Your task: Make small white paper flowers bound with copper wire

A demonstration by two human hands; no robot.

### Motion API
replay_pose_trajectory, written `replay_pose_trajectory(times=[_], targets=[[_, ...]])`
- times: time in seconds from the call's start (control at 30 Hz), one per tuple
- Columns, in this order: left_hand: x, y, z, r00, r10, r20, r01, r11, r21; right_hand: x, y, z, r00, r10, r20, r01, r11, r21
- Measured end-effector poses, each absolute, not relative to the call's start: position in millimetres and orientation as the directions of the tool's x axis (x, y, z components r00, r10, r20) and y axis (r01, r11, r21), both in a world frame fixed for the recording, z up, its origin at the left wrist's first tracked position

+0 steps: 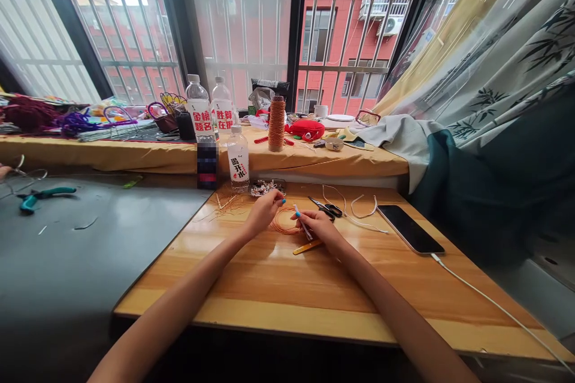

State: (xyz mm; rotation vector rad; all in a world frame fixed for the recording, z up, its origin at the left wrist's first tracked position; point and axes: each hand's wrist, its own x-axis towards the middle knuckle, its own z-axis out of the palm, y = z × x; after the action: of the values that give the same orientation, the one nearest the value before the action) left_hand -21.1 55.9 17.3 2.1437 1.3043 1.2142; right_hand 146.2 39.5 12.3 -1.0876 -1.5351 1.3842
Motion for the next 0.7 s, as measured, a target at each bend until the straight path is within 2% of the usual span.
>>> replay_pose_trajectory(times=[0.1, 0.2, 0.33, 0.47, 0.7], targets=[[-16, 51, 25, 0.204, 0.859, 0.469, 0.290, -0.511, 0.809, 144, 39, 11, -0.362, 0.930, 0.068, 0.200, 0.148, -0.969], [-11, 47, 24, 0.290, 0.865, 0.410, 0.161, -0.466, 0.870, 144, 39, 10, -0.353, 0.928, 0.116, 0.244, 0.211, -0.947], [-8, 47, 19, 0.366, 0.859, 0.358, 0.145, -0.433, 0.890, 145, 39, 10, -0.311, 0.935, 0.170, 0.194, 0.237, -0.952], [-8, 50, 16, 0.331, 0.895, 0.300, 0.115, -0.353, 0.928, 146, 39, 12, -0.281, 0.939, 0.198, 0.140, 0.244, -0.960], [-8, 48, 21, 0.366, 0.901, 0.233, 0.105, -0.289, 0.951, 147, 40, 11, -0.368, 0.898, 0.240, 0.182, 0.322, -0.929]])
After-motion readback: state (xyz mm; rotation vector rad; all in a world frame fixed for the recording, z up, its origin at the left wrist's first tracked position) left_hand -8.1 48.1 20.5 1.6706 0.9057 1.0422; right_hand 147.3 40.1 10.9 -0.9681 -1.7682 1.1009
